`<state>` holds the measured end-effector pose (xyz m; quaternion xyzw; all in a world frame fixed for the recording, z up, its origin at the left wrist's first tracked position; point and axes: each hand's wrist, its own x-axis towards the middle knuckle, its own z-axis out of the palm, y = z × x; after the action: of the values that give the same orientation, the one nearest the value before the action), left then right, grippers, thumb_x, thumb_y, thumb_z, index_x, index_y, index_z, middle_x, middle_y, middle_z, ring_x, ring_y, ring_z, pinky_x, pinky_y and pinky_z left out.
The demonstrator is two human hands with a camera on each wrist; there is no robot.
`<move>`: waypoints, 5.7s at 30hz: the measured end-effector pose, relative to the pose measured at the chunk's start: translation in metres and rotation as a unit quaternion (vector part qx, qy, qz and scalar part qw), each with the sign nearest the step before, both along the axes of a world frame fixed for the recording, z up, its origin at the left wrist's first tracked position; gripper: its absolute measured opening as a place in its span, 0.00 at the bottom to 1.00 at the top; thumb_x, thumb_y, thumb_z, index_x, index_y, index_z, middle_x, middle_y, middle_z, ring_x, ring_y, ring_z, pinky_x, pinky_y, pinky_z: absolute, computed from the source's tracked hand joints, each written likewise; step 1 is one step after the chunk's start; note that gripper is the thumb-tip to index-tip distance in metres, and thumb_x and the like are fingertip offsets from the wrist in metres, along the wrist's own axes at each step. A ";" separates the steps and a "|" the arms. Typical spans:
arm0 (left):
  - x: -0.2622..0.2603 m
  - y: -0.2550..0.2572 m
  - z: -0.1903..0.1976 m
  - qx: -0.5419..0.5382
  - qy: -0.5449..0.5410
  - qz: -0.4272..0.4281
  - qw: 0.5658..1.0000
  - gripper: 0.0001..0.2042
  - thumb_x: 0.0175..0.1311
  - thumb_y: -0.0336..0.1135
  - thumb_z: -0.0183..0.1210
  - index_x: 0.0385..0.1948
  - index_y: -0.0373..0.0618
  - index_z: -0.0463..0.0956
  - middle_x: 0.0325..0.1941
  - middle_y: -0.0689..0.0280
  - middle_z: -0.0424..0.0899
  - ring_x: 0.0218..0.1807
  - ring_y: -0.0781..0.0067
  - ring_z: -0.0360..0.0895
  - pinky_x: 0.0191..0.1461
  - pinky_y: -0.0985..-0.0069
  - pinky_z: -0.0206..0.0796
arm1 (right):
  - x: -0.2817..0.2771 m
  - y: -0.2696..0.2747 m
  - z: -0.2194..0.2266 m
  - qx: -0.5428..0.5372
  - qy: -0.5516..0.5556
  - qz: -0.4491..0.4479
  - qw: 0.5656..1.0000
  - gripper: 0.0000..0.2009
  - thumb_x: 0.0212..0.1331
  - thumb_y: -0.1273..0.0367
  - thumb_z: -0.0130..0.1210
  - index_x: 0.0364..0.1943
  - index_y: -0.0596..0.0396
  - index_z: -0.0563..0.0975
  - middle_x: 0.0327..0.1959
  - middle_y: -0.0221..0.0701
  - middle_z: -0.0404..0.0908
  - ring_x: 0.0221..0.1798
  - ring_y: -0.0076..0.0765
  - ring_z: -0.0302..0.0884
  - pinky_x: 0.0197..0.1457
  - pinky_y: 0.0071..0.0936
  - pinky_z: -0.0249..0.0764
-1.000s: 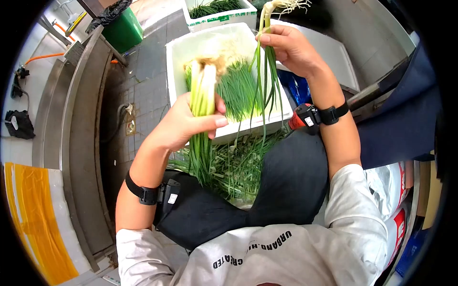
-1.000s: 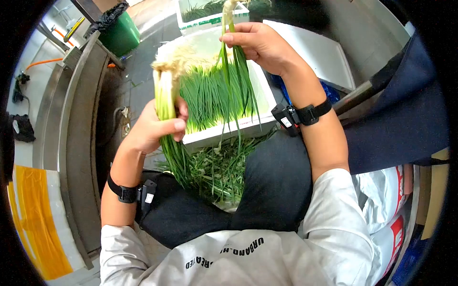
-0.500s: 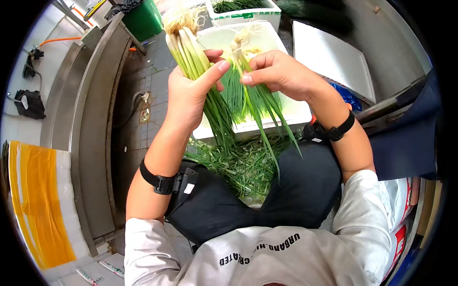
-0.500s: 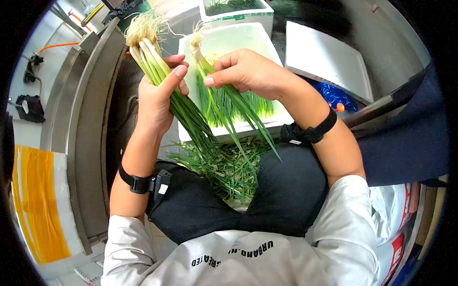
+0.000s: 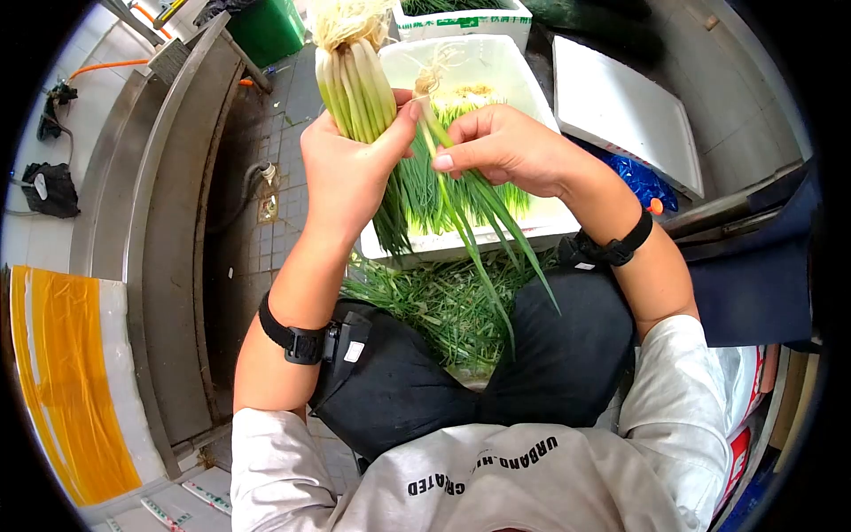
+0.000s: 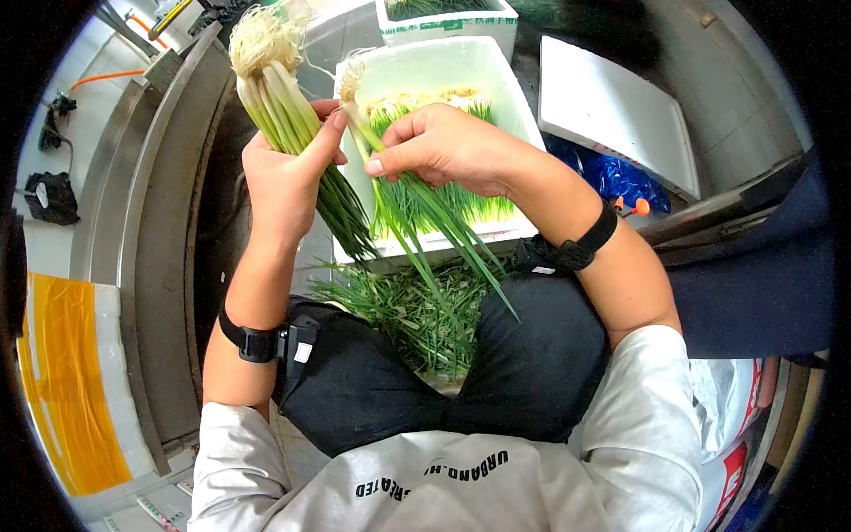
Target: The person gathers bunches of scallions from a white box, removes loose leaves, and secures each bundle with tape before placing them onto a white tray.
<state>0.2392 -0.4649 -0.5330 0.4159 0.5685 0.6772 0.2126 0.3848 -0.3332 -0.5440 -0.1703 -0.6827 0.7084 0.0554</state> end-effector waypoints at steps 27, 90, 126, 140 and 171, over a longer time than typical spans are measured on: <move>-0.030 0.012 -0.004 0.012 0.215 0.185 0.959 0.09 0.58 0.32 0.67 0.30 0.34 0.81 0.26 0.68 0.82 0.27 0.83 0.77 0.32 0.81 0.69 | 0.006 -0.013 0.009 -0.004 -0.039 0.079 0.996 0.10 0.57 0.65 0.64 0.27 0.58 0.79 0.20 0.24 0.77 0.12 0.10 0.58 0.15 0.13 0.49; -0.006 -0.018 -0.017 -0.174 0.148 -0.349 0.909 0.20 0.49 0.31 0.72 0.42 0.37 0.73 0.35 0.68 0.78 0.31 0.80 0.75 0.33 0.80 0.69 | 0.051 0.025 0.035 -0.136 0.385 0.177 0.895 0.19 0.63 0.54 0.36 0.22 0.49 0.66 0.25 0.29 0.68 0.25 0.29 0.58 0.33 0.25 0.58; 0.017 -0.006 0.005 0.055 0.000 0.003 0.999 0.07 0.59 0.28 0.65 0.35 0.35 0.81 0.29 0.68 0.82 0.27 0.83 0.77 0.32 0.83 0.70 | 0.013 -0.033 0.016 0.174 0.138 0.061 0.973 0.19 0.71 0.62 0.40 0.26 0.59 0.73 0.25 0.28 0.74 0.32 0.25 0.70 0.42 0.25 0.68; 0.000 0.011 -0.008 0.096 0.053 0.058 0.992 0.08 0.61 0.30 0.64 0.37 0.34 0.80 0.28 0.68 0.81 0.26 0.82 0.76 0.31 0.83 0.67 | 0.013 -0.027 0.020 0.150 0.101 0.032 0.983 0.16 0.73 0.62 0.39 0.35 0.57 0.75 0.26 0.25 0.75 0.31 0.20 0.71 0.36 0.19 0.65; -0.009 0.004 -0.006 -0.121 0.030 -0.105 0.987 0.11 0.56 0.35 0.69 0.30 0.39 0.77 0.24 0.70 0.78 0.23 0.81 0.74 0.27 0.81 0.65 | 0.033 0.024 0.024 0.026 0.241 -0.088 0.966 0.17 0.72 0.61 0.37 0.33 0.55 0.76 0.26 0.27 0.77 0.28 0.19 0.70 0.29 0.16 0.66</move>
<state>0.2306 -0.4607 -0.5395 0.4650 0.6056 0.5642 0.3142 0.4176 -0.3095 -0.5197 -0.0525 -0.6497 0.7030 0.2844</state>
